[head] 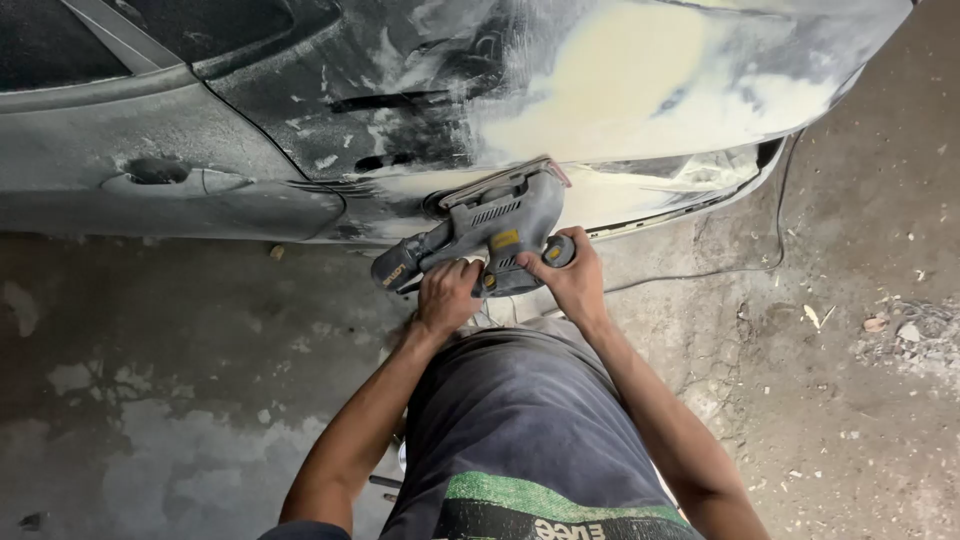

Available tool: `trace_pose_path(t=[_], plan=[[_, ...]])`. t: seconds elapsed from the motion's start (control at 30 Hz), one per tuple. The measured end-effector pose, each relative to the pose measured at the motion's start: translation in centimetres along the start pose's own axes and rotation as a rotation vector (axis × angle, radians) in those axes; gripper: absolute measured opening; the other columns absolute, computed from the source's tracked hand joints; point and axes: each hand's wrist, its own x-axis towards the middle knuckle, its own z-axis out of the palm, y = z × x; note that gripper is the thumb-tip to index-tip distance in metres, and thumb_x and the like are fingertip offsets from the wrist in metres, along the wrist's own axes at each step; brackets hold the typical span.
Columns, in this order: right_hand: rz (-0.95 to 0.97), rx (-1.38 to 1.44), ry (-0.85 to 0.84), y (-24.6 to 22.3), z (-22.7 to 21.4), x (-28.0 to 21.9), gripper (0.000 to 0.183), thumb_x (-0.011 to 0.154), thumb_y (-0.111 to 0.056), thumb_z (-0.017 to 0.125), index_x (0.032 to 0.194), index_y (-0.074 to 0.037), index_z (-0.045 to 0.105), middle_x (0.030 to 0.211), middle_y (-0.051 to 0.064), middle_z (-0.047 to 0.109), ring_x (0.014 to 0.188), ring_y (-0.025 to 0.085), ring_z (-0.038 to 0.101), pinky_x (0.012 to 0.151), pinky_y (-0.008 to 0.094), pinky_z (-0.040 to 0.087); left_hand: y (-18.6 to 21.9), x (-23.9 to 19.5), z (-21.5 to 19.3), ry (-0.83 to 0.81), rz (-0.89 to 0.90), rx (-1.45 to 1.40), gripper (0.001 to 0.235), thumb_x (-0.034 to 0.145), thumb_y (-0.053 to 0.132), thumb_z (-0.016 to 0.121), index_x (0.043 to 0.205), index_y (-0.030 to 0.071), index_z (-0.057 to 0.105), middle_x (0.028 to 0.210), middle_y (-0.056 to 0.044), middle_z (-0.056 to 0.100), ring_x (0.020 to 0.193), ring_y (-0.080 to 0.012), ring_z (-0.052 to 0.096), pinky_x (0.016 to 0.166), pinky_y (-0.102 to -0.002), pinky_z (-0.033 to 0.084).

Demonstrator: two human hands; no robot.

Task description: The person uses an electric sander to smooth a section of filler on the front fender of a car. They move the sander back and forth over the surface and periodically pause to wipe away dust with their hand.

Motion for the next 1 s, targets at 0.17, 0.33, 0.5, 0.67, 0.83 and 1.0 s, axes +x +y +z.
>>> trace_pose_path(t=[0.17, 0.33, 0.5, 0.67, 0.83, 1.0], plan=[[-0.005, -0.138, -0.055, -0.6, 1.5, 0.1, 0.058, 0.068, -0.035, 0.095, 0.102, 0.000, 0.064, 0.084, 0.011, 0.073, 0.078, 0.022, 0.072, 0.072, 0.034, 0.056, -1.3, -3.1, 2.8, -0.084, -0.184, -0.080, 0.047, 0.072, 0.031, 0.080, 0.106, 0.002, 0.066, 0.095, -0.019, 0.069, 0.087, -0.0395, 0.067, 0.076, -0.050, 0.054], [-0.176, -0.284, -0.103, -1.4, 1.8, 0.6, 0.058, 0.067, -0.031, 0.095, 0.103, 0.003, 0.064, 0.100, 0.017, 0.067, 0.094, 0.034, 0.067, 0.081, 0.042, 0.053, 0.9, -3.1, 4.2, -0.272, -0.551, -0.320, 0.046, 0.080, 0.029, 0.077, 0.118, 0.004, 0.070, 0.107, -0.022, 0.072, 0.100, -0.0435, 0.067, 0.084, -0.049, 0.053], [-0.325, -0.395, -0.203, -2.6, 0.8, 0.8, 0.068, 0.065, -0.030, 0.094, 0.116, -0.001, 0.060, 0.109, 0.018, 0.060, 0.101, 0.040, 0.061, 0.083, 0.047, 0.051, 3.7, -2.7, 8.3, -0.078, -0.516, -0.731, 0.044, 0.079, 0.016, 0.085, 0.116, 0.001, 0.067, 0.110, -0.017, 0.073, 0.103, -0.0315, 0.071, 0.088, -0.041, 0.056], [-0.385, -0.398, -0.252, -1.6, -0.5, 1.0, 0.067, 0.066, -0.029, 0.093, 0.117, -0.001, 0.059, 0.111, 0.020, 0.058, 0.101, 0.042, 0.060, 0.082, 0.049, 0.050, 5.9, -1.7, 11.0, 0.016, -0.642, -0.842, 0.051, 0.079, 0.011, 0.082, 0.123, 0.001, 0.060, 0.112, -0.015, 0.071, 0.102, -0.0256, 0.069, 0.086, -0.038, 0.056], [-0.415, -0.423, -0.245, -2.8, -1.8, 1.0, 0.062, 0.070, -0.029, 0.091, 0.116, -0.003, 0.059, 0.109, 0.018, 0.059, 0.099, 0.041, 0.062, 0.081, 0.049, 0.051, 8.0, 0.0, 10.4, -0.128, -0.985, -0.817, 0.055, 0.083, 0.019, 0.079, 0.130, 0.004, 0.056, 0.107, -0.015, 0.071, 0.093, -0.0257, 0.068, 0.079, -0.039, 0.055], [-0.547, -0.439, -0.232, -2.9, -2.0, 1.0, 0.062, 0.073, -0.030, 0.090, 0.118, -0.002, 0.057, 0.107, 0.018, 0.057, 0.097, 0.040, 0.060, 0.079, 0.049, 0.050, 6.0, -1.8, 13.9, -0.090, -0.844, -0.705, 0.047, 0.085, 0.020, 0.079, 0.124, 0.001, 0.059, 0.103, -0.015, 0.073, 0.094, -0.0227, 0.071, 0.080, -0.036, 0.057]])
